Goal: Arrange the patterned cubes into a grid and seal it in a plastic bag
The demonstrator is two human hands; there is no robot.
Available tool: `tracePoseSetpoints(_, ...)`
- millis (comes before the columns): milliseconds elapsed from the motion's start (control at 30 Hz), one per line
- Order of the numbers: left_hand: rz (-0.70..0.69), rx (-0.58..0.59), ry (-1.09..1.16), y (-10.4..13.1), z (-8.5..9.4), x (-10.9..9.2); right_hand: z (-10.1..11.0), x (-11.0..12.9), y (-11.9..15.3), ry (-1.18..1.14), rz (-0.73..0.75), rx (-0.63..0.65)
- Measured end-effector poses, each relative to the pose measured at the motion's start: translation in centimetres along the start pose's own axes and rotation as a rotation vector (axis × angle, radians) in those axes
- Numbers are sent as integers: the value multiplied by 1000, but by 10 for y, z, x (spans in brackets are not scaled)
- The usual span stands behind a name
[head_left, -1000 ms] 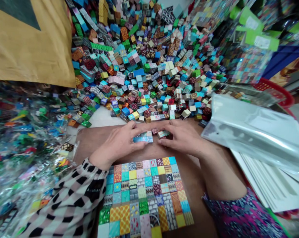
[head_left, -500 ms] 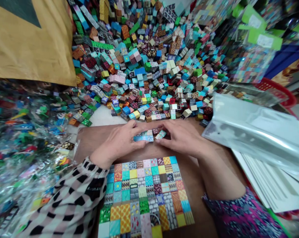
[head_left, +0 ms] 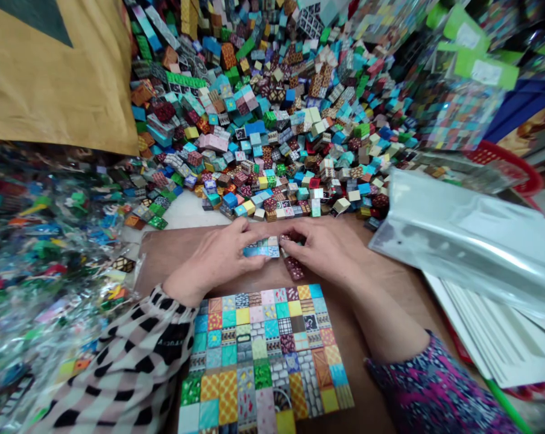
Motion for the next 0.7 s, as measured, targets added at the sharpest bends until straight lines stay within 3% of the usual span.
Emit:
tracePoseSetpoints(367,-1,-8,0,0,0,1,-1,-6,-2,-184,-246,-46)
tracePoseSetpoints(500,-22,-27,0,1,0,2,17,-15,-1,33,-309,-59)
tracePoseSetpoints(700,-48,-40,-18,0,-1,4,36,-21,2,368,-289,172)
Point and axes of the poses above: each hand's wrist, its own y-axis away from the middle knuckle, its own z-axis out of the back of the hand, x = y × z, the point moved 3 cm from there along -y, towards the middle knuckle, and after that the axes turned 12 degrees about y, right-handed, at the moved point
